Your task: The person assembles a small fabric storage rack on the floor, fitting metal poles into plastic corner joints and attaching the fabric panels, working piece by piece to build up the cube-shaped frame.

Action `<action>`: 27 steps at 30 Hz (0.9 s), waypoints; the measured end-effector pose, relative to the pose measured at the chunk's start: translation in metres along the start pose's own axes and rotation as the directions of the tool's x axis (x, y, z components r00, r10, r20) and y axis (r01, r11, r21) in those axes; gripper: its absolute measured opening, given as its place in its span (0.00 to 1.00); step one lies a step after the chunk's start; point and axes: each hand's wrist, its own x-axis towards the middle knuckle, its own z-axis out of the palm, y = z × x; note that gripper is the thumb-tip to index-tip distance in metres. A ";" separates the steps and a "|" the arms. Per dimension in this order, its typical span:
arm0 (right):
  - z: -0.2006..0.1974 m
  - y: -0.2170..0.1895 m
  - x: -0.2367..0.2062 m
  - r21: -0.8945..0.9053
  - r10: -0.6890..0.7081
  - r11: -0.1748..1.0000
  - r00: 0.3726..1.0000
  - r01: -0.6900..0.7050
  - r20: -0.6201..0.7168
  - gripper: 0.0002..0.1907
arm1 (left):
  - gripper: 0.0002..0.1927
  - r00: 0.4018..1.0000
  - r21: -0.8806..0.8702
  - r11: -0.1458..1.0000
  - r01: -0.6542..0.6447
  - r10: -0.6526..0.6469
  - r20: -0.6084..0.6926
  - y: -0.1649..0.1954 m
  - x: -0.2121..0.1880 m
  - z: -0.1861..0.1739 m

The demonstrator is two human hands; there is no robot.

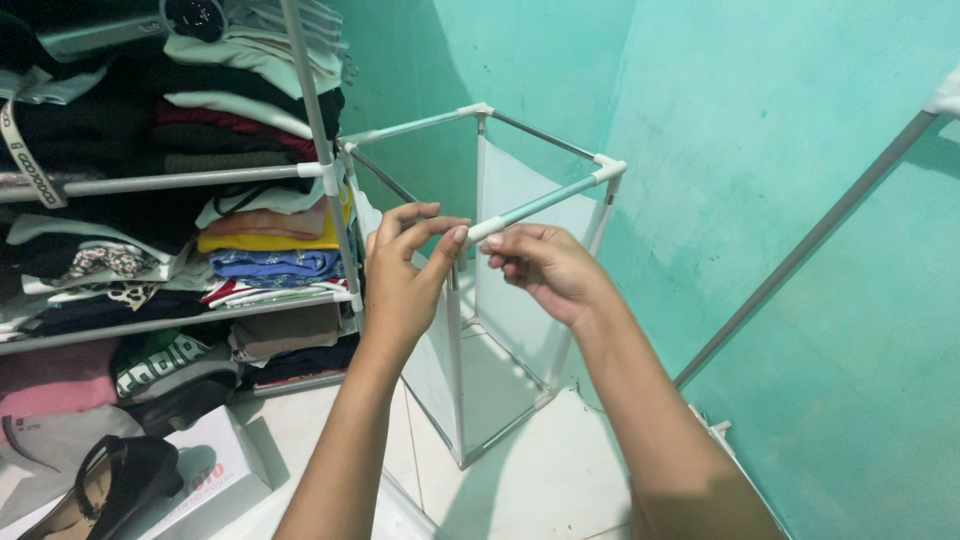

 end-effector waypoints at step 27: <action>-0.051 -0.018 -0.002 -0.038 -0.117 0.993 0.890 0.112 -0.440 0.10 | 0.12 0.999 -0.033 0.999 0.042 -0.041 0.015 0.001 0.000 0.001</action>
